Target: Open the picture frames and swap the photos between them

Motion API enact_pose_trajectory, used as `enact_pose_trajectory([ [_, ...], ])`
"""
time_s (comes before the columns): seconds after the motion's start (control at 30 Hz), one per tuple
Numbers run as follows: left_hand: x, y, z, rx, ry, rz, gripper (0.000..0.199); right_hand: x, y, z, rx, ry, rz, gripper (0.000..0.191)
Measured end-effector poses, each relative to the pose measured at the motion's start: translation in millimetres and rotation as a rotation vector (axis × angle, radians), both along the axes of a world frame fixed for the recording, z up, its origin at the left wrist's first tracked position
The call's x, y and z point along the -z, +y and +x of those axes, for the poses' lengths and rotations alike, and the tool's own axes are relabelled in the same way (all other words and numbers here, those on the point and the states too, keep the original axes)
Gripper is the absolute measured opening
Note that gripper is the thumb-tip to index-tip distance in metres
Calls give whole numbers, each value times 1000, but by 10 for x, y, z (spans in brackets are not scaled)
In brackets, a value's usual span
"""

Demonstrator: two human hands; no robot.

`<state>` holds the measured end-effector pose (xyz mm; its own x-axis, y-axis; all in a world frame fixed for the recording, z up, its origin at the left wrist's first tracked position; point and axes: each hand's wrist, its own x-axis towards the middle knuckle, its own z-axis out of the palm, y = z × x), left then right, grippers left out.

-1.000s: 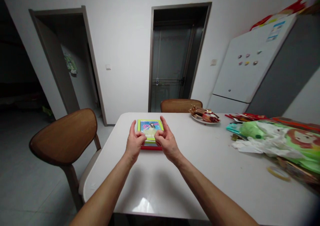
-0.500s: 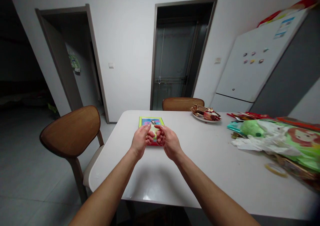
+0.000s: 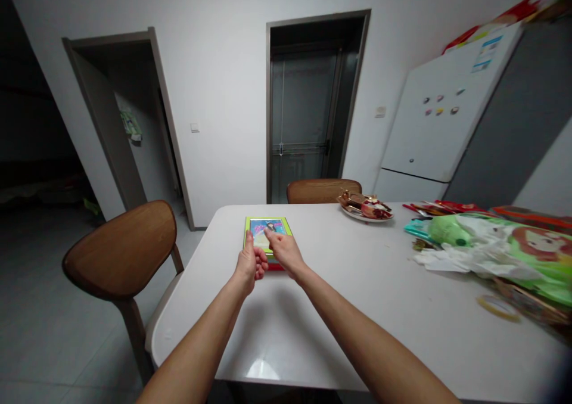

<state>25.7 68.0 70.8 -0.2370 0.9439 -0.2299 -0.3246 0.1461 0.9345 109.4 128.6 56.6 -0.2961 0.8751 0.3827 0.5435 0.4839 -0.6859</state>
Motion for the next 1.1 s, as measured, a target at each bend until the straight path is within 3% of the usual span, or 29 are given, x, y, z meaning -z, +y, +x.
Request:
enact_pose_trajectory([
  [0.07,210,-6,-61,-40,-20,-43,54,97,96,41,20,-122,108,21],
  [0.17,502,-37,-112,-83,-60,-80,38,182,149,102,-18,-240,176,26],
  [0.27,661,-56,-97,-122,-104,-56,24,210,46,125,-97,-345,229,20],
  [0.43,628,-138,53,-234,-159,163,17,238,-379,241,-224,-383,255,22],
  [0.57,535,-459,262,-298,-109,254,26,151,-635,470,-185,44,71,49],
  [0.67,460,-831,400,-224,204,334,35,9,-773,643,-114,478,-288,56],
  [0.8,453,-1271,444,79,879,702,50,-51,-1001,832,-154,869,-647,52],
  [0.9,582,-1437,416,208,1318,894,57,97,-1112,917,-146,935,-809,44],
  [1.0,754,-1474,430,185,1559,860,54,324,-1088,934,-166,887,-919,36],
  [1.1,874,-1451,490,134,1678,790,47,505,-958,903,-243,777,-940,36],
])
